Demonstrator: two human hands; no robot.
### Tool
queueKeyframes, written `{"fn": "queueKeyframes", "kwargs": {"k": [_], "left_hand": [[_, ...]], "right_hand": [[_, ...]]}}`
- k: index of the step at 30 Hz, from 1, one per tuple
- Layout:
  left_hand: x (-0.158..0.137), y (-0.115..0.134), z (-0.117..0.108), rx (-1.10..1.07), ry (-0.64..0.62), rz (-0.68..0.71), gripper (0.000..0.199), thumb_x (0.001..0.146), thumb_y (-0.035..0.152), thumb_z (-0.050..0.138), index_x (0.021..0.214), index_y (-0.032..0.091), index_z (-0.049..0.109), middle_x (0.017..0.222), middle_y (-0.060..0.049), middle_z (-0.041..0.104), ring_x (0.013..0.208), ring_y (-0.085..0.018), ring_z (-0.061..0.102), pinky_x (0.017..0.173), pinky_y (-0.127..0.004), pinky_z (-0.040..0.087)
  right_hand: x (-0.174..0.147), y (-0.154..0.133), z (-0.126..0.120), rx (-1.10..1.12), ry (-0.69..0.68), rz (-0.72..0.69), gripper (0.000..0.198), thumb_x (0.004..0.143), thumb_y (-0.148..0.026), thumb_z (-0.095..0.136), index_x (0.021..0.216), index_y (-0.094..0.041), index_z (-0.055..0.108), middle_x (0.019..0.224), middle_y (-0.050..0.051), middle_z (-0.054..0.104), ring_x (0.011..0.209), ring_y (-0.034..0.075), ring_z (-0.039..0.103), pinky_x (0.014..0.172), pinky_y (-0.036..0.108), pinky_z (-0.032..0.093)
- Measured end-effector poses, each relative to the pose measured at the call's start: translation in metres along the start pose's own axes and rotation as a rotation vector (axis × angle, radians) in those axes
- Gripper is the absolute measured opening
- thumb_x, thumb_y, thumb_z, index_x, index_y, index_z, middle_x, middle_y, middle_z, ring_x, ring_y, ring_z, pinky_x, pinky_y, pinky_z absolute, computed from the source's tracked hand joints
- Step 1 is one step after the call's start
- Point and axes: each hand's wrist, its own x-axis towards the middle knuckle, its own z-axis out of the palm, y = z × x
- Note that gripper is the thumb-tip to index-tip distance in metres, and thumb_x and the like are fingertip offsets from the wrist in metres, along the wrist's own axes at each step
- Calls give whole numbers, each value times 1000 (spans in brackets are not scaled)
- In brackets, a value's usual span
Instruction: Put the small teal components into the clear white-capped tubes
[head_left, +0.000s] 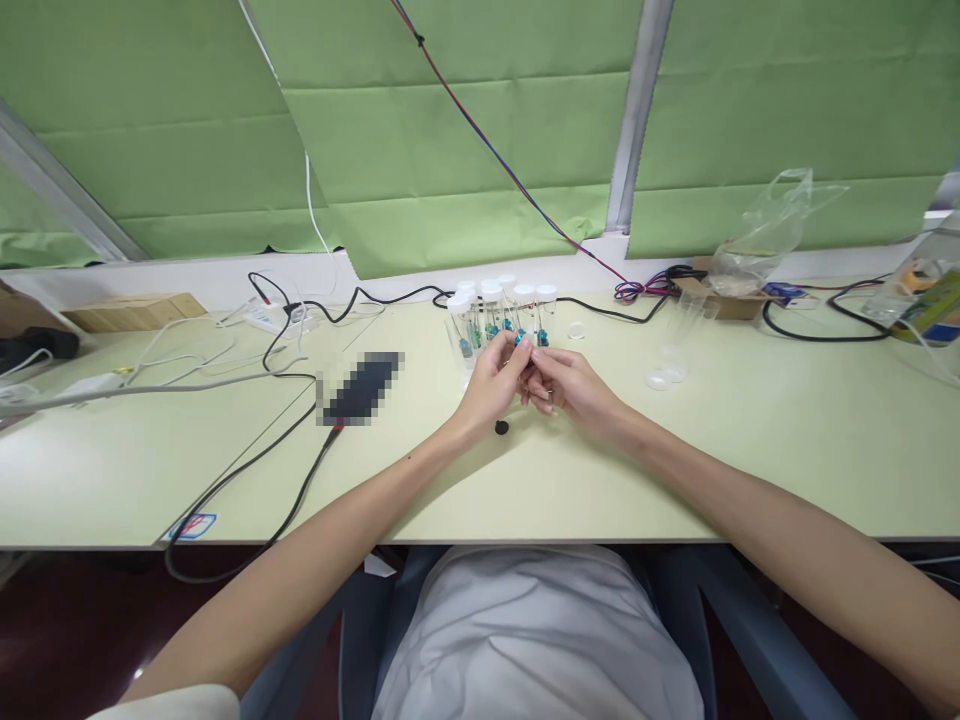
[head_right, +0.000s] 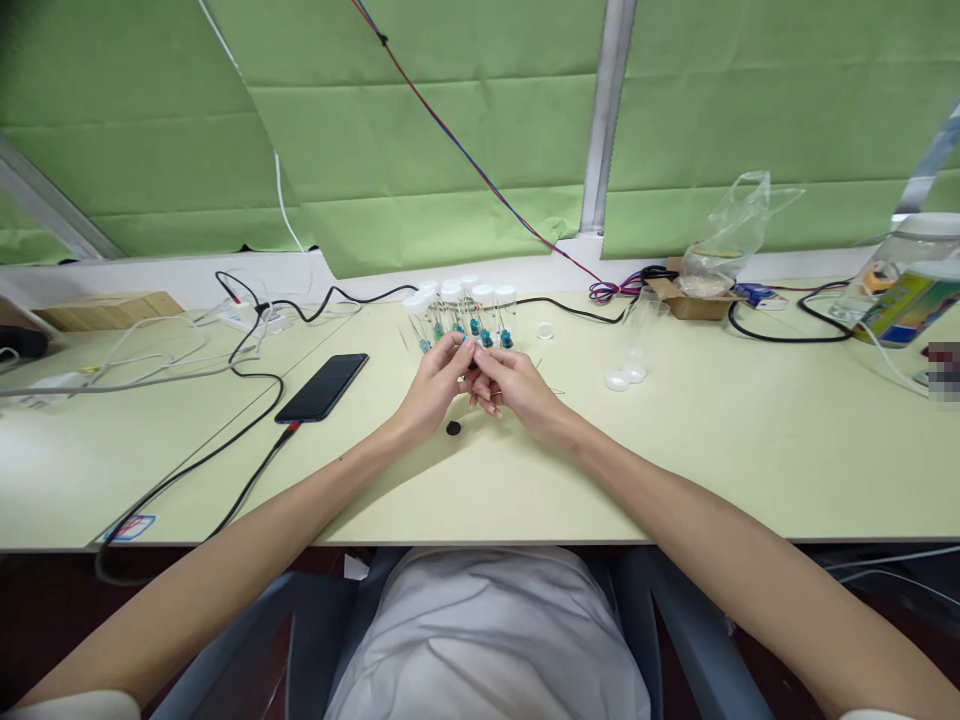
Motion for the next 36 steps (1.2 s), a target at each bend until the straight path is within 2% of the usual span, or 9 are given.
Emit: {"fn": "queueKeyframes", "kwargs": {"k": [9, 17, 25, 36], "left_hand": [[0, 1, 1, 1, 1, 0, 33, 94, 51, 56, 87, 21, 42, 58, 7, 56, 47, -14, 65, 42, -21, 43], [0, 2, 0, -2, -13, -8, 34, 92, 51, 59, 88, 21, 43, 59, 6, 56, 46, -12, 63, 39, -18, 36], [-1, 6, 1, 61, -14, 5, 31, 95, 48, 55, 87, 21, 42, 55, 7, 57, 46, -13, 63, 44, -20, 43], [0, 4, -2, 146, -51, 10, 30, 98, 48, 50, 88, 22, 39, 52, 7, 56, 47, -15, 65, 44, -20, 43]], "right_hand": [[1, 1, -1, -18, 1, -3, 49, 78, -63, 73, 68, -17, 56, 52, -3, 48, 50, 12, 54, 43, 24, 34], [0, 1, -1, -31, -13, -11, 49, 81, -62, 70, 68, -17, 57, 52, -2, 49, 51, 12, 54, 43, 24, 34], [-1, 0, -1, -65, -21, -17, 51, 79, -65, 71, 67, -18, 55, 51, -2, 49, 54, 14, 56, 42, 24, 34], [0, 2, -2, -96, -29, -7, 52, 81, -66, 68, 65, -18, 53, 51, -2, 50, 53, 14, 55, 43, 25, 35]]}}
